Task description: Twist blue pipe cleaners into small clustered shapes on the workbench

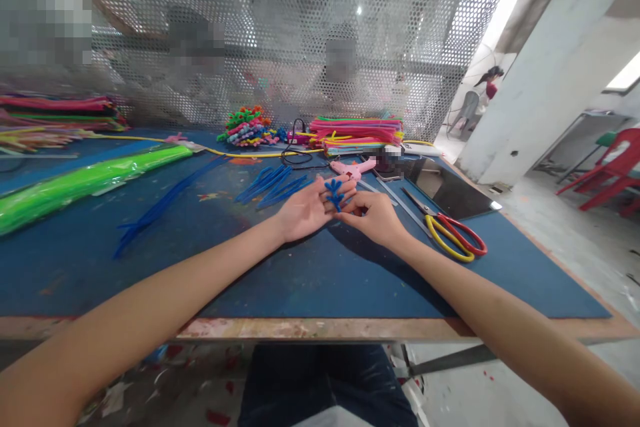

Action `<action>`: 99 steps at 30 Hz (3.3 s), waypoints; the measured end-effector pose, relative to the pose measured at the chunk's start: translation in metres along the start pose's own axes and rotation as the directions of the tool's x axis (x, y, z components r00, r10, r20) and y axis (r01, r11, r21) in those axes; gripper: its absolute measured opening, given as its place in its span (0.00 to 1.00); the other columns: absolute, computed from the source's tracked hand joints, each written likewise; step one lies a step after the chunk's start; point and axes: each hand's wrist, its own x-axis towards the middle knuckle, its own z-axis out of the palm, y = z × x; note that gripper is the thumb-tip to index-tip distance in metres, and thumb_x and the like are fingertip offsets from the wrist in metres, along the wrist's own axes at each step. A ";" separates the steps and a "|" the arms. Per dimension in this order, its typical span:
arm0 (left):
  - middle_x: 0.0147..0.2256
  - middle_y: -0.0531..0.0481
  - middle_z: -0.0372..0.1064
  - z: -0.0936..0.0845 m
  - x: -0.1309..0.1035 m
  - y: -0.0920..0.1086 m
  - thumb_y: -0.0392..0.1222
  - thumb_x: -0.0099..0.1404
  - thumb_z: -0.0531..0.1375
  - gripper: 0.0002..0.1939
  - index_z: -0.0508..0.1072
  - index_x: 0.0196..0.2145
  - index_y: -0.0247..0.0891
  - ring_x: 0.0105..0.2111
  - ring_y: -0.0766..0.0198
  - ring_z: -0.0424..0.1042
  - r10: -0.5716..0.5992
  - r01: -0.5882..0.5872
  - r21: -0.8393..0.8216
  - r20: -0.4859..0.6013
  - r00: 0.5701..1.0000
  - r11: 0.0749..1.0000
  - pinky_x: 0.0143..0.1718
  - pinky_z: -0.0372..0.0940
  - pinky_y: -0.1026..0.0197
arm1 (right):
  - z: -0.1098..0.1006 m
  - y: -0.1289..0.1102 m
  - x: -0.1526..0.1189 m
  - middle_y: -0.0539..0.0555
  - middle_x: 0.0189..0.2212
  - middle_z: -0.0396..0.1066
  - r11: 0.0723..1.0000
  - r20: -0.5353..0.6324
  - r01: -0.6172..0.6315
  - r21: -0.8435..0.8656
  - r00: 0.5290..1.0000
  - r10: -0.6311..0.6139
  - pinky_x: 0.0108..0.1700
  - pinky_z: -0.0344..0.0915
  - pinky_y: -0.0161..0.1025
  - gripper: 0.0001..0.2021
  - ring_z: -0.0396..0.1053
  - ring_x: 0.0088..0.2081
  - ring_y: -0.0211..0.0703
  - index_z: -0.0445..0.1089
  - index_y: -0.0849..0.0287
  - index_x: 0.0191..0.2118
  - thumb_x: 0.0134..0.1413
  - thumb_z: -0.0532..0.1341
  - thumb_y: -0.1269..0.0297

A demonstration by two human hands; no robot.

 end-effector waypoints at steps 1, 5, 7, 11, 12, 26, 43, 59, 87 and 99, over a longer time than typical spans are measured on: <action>0.44 0.40 0.73 0.000 0.001 -0.002 0.39 0.66 0.51 0.21 0.62 0.56 0.31 0.44 0.58 0.72 0.028 -0.027 0.030 -0.024 0.999 0.999 0.46 0.60 0.58 | 0.000 0.000 0.000 0.50 0.21 0.69 1.000 0.011 0.010 -0.013 1.000 -0.010 0.26 0.55 0.32 0.05 0.59 0.22 0.32 0.72 0.61 0.22 0.44 0.64 0.66; 0.39 0.44 0.75 -0.001 0.004 -0.007 0.32 0.66 0.50 0.18 0.66 0.53 0.32 0.40 0.62 0.74 0.074 -0.067 0.080 -0.087 0.993 0.995 0.45 0.62 0.61 | 0.001 0.001 -0.001 0.49 0.20 0.68 0.998 0.045 0.036 -0.043 0.998 -0.034 0.27 0.55 0.31 0.05 0.60 0.22 0.32 0.72 0.61 0.22 0.45 0.63 0.68; 0.39 0.43 0.75 -0.001 0.004 -0.008 0.31 0.66 0.50 0.16 0.69 0.49 0.30 0.40 0.62 0.74 0.085 -0.075 0.103 -0.092 0.992 0.992 0.45 0.63 0.61 | 0.001 0.002 -0.001 0.48 0.19 0.67 0.998 0.048 0.038 -0.050 0.998 -0.035 0.27 0.54 0.31 0.05 0.59 0.21 0.32 0.72 0.61 0.23 0.45 0.63 0.68; 0.38 0.42 0.75 0.000 0.004 -0.008 0.30 0.65 0.51 0.14 0.72 0.45 0.29 0.42 0.62 0.73 0.151 -0.136 0.155 -0.091 0.984 0.979 0.47 0.61 0.61 | 0.001 0.003 -0.001 0.48 0.19 0.66 0.998 0.075 0.035 -0.048 0.997 -0.031 0.27 0.53 0.31 0.06 0.58 0.22 0.32 0.71 0.61 0.24 0.46 0.62 0.66; 0.39 0.43 0.75 0.001 0.003 -0.008 0.30 0.64 0.52 0.14 0.72 0.45 0.30 0.43 0.62 0.72 0.165 -0.148 0.171 -0.086 0.983 0.974 0.48 0.61 0.60 | 0.001 0.002 -0.001 0.48 0.20 0.66 0.999 0.099 0.033 -0.037 0.995 -0.029 0.27 0.53 0.31 0.07 0.58 0.22 0.32 0.71 0.62 0.25 0.47 0.62 0.64; 0.44 0.44 0.73 0.000 0.001 -0.010 0.37 0.55 0.64 0.15 0.74 0.43 0.38 0.27 0.71 0.69 0.112 -0.098 0.449 -0.005 0.994 0.888 0.31 0.63 0.66 | 0.007 0.007 0.001 0.47 0.19 0.59 0.964 0.251 -0.104 0.245 0.967 0.040 0.24 0.50 0.33 0.16 0.54 0.22 0.32 0.67 0.63 0.26 0.55 0.52 0.58; 0.34 0.51 0.72 0.001 0.001 -0.009 0.37 0.47 0.68 0.23 0.71 0.43 0.37 0.24 0.71 0.67 0.181 -0.080 0.550 -0.133 0.974 0.831 0.26 0.61 0.66 | 0.008 0.009 0.001 0.48 0.21 0.62 0.938 0.284 -0.136 0.319 0.958 0.042 0.24 0.53 0.31 0.15 0.56 0.21 0.31 0.69 0.63 0.29 0.56 0.53 0.57; 0.21 0.56 0.67 0.000 0.001 -0.004 0.40 0.45 0.68 0.17 0.69 0.32 0.34 0.21 0.70 0.66 0.239 -0.084 0.687 -0.133 0.962 0.721 0.27 0.60 0.64 | 0.004 0.003 0.000 0.49 0.22 0.65 0.961 0.287 -0.103 0.258 0.957 0.026 0.27 0.55 0.31 0.14 0.58 0.23 0.32 0.71 0.65 0.31 0.56 0.53 0.61; 0.30 0.52 0.72 0.013 -0.011 -0.010 0.38 0.52 0.65 0.18 0.67 0.41 0.38 0.33 0.63 0.72 0.555 -0.229 0.957 0.095 0.826 0.178 0.41 0.63 0.61 | 0.005 -0.001 -0.003 0.56 0.25 0.72 0.985 0.242 0.062 -0.158 0.970 -0.023 0.28 0.51 0.34 0.12 0.66 0.27 0.41 0.71 0.64 0.29 0.56 0.52 0.67; 0.29 0.53 0.72 0.016 -0.013 -0.009 0.38 0.54 0.62 0.16 0.69 0.42 0.38 0.34 0.62 0.71 0.518 -0.200 0.974 0.116 0.847 0.110 0.39 0.61 0.62 | 0.004 0.000 -0.004 0.54 0.24 0.71 0.988 0.245 0.068 -0.137 0.969 -0.032 0.28 0.51 0.33 0.12 0.65 0.26 0.38 0.71 0.63 0.29 0.56 0.53 0.67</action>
